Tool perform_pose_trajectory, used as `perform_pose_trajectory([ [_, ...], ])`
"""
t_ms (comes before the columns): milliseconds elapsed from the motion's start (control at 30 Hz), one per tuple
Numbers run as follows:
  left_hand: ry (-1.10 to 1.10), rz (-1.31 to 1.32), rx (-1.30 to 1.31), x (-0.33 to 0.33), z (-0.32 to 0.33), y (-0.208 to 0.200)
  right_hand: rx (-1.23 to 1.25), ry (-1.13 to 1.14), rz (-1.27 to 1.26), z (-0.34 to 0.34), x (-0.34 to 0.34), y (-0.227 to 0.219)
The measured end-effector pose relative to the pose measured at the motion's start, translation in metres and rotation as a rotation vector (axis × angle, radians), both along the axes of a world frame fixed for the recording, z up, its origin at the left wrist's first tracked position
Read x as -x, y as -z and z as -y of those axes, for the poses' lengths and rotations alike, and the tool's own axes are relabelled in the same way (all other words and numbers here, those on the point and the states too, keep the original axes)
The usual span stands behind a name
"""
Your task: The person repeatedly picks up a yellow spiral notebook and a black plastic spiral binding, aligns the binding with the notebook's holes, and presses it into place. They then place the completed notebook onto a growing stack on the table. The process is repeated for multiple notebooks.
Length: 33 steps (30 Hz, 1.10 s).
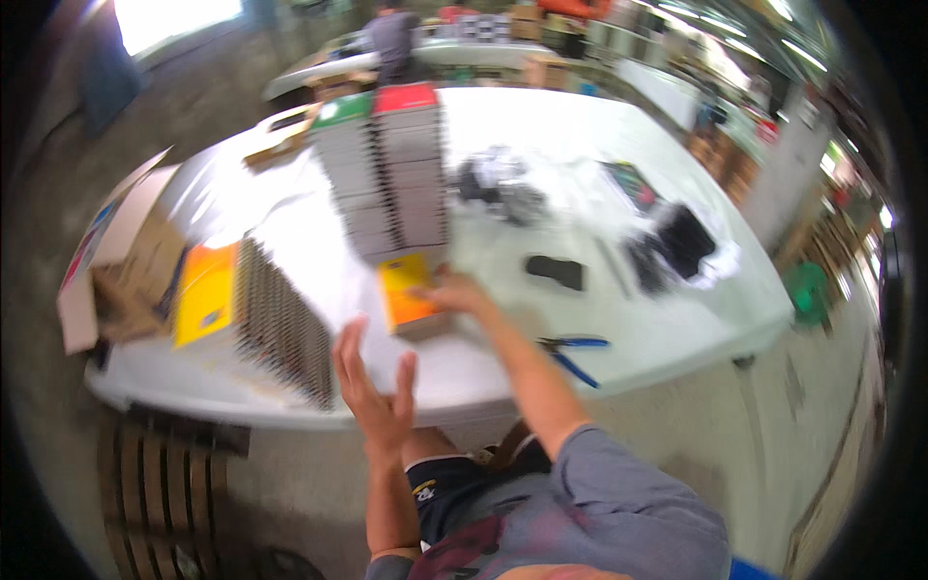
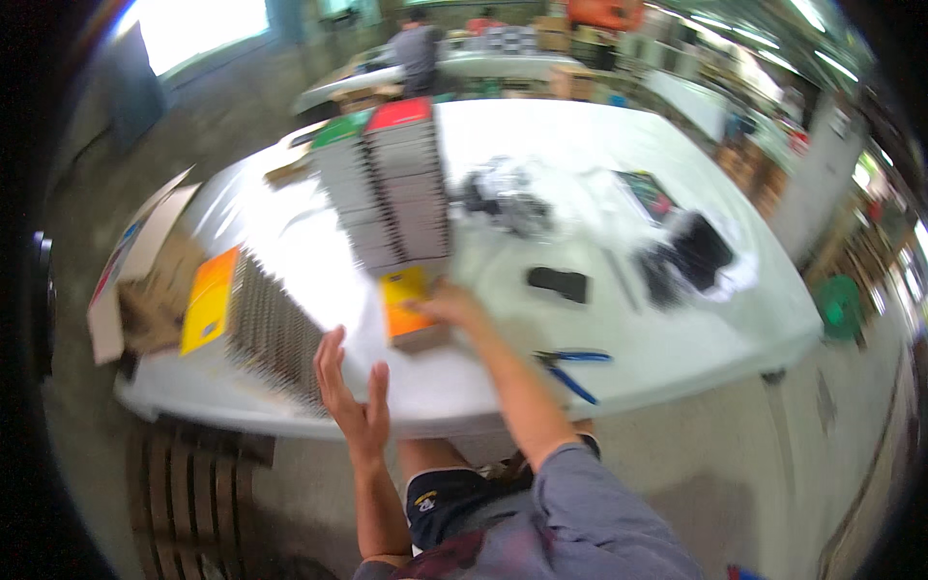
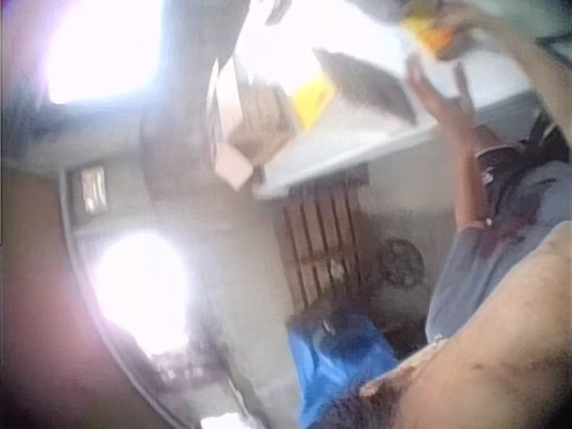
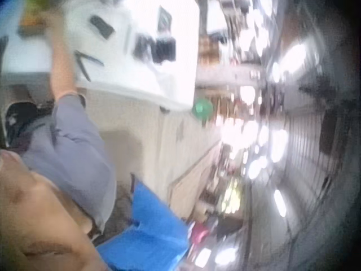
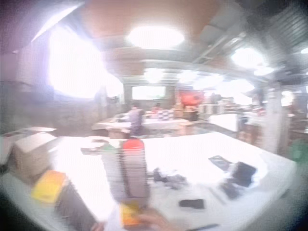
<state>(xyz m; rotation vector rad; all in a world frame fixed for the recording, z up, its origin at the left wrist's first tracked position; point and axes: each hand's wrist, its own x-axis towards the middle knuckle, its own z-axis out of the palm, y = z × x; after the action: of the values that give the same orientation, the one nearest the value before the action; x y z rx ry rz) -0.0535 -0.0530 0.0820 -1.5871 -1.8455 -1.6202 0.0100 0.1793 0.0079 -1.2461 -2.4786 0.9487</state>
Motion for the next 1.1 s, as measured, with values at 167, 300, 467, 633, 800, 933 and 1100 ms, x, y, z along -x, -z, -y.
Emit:
perform_pose_trajectory([
  [167,-0.006,0.394,0.58,0.052,-0.088,0.095,0.015,0.068,-0.019,0.031,0.024,0.005],
  [300,-0.14,0.087,0.834,0.043,-0.114,0.114,0.013,0.261,-0.027,0.035,0.003,-0.011],
  [467,-0.109,-0.14,0.734,0.045,-0.096,0.121,0.187,0.253,-0.209,0.02,0.007,0.002],
  [633,-0.141,-0.301,0.72,0.041,-0.095,0.118,0.067,0.268,-0.34,0.016,0.001,0.007],
  [800,-0.146,-0.339,0.818,0.039,-0.095,0.108,-0.347,0.254,-0.529,0.029,-0.02,-0.008],
  [933,-0.248,-0.437,0.079,0.025,-0.084,0.094,-0.424,0.102,-0.311,0.076,-0.089,-0.048],
  [1100,0.036,-0.593,0.217,-0.063,-0.071,0.072,-0.499,-0.093,-0.016,0.09,-0.13,-0.025],
])
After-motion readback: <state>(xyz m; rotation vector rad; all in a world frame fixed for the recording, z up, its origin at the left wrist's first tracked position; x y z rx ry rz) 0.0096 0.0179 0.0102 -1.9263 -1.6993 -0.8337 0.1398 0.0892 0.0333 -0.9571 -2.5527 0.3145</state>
